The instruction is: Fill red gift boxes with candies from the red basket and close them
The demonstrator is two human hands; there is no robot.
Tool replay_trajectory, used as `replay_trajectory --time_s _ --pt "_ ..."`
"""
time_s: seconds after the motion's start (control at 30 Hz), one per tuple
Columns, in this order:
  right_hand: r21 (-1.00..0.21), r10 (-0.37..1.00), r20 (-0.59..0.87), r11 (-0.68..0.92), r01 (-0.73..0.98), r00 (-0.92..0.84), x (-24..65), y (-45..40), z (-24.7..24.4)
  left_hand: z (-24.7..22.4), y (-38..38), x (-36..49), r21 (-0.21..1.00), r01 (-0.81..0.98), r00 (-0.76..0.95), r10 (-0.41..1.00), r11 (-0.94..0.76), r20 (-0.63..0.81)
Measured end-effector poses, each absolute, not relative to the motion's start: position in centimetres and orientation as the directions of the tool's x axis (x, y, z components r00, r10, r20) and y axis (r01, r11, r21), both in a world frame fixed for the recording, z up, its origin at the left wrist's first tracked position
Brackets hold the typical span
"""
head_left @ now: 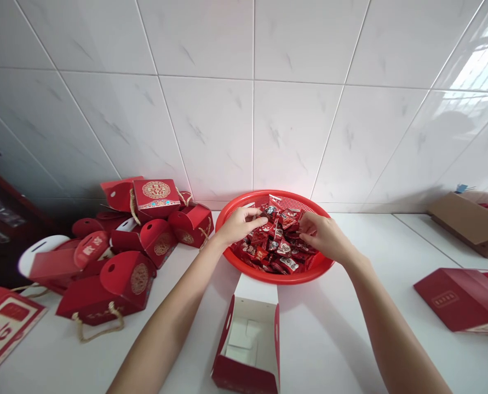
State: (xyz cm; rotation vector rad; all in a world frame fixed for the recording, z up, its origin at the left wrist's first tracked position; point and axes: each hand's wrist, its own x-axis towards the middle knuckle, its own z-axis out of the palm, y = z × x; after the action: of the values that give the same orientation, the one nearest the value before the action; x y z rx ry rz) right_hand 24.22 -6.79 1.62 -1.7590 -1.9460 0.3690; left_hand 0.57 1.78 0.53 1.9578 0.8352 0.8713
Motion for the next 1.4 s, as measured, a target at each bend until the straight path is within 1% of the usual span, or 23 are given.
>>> replay_trajectory --time_s 0.1,0.17,0.27,0.4,0.6,0.83,0.93,1.07,1.27,1.33,1.4 --pt "-0.445 0.98 -0.032 0.16 0.881 -0.194 23.9 -7.2 2.0 0.6 1.7 0.6 0.87 0.232 0.546 0.798 -0.435 0.254" --pt "-0.37 0.973 -0.115 0.145 0.918 -0.2 23.5 -7.4 2.0 0.5 1.7 0.6 0.87 0.233 0.549 0.797 -0.435 0.252" --pt "-0.279 0.98 -0.109 0.131 0.951 -0.167 22.9 -7.4 1.8 0.5 1.8 0.6 0.869 0.23 0.552 0.794 -0.438 0.255" --pt "-0.25 0.981 -0.119 0.121 0.961 -0.155 22.7 -7.2 1.5 0.4 1.8 0.6 0.869 0.22 0.565 0.784 -0.444 0.258" --pt "-0.222 0.989 -0.086 0.098 0.97 -0.119 22.9 -7.2 1.5 0.6 1.7 0.6 0.869 0.234 0.56 0.791 -0.437 0.248" --pt "-0.248 0.987 -0.045 0.14 0.959 -0.156 23.1 -7.3 1.4 0.6 1.6 0.5 0.872 0.253 0.554 0.801 -0.42 0.226" --pt "-0.263 0.991 -0.014 0.122 0.957 -0.13 23.1 -7.1 1.4 0.6 1.6 0.5 0.867 0.261 0.544 0.807 -0.424 0.23" --pt "-0.304 0.99 0.004 0.136 0.943 -0.141 23.1 -6.8 1.1 0.6 1.6 0.5 0.865 0.266 0.55 0.804 -0.425 0.226" --pt "-0.314 0.978 -0.029 0.185 0.931 -0.204 23.8 -6.8 0.9 0.6 1.7 0.6 0.874 0.256 0.559 0.801 -0.413 0.215" --pt "-0.335 0.971 -0.061 0.2 0.921 -0.233 23.9 -7.0 1.0 0.6 1.7 0.6 0.875 0.248 0.562 0.798 -0.415 0.219" --pt "-0.325 0.967 -0.099 0.192 0.926 -0.236 23.9 -7.2 1.3 0.7 1.7 0.6 0.875 0.24 0.563 0.794 -0.42 0.227"
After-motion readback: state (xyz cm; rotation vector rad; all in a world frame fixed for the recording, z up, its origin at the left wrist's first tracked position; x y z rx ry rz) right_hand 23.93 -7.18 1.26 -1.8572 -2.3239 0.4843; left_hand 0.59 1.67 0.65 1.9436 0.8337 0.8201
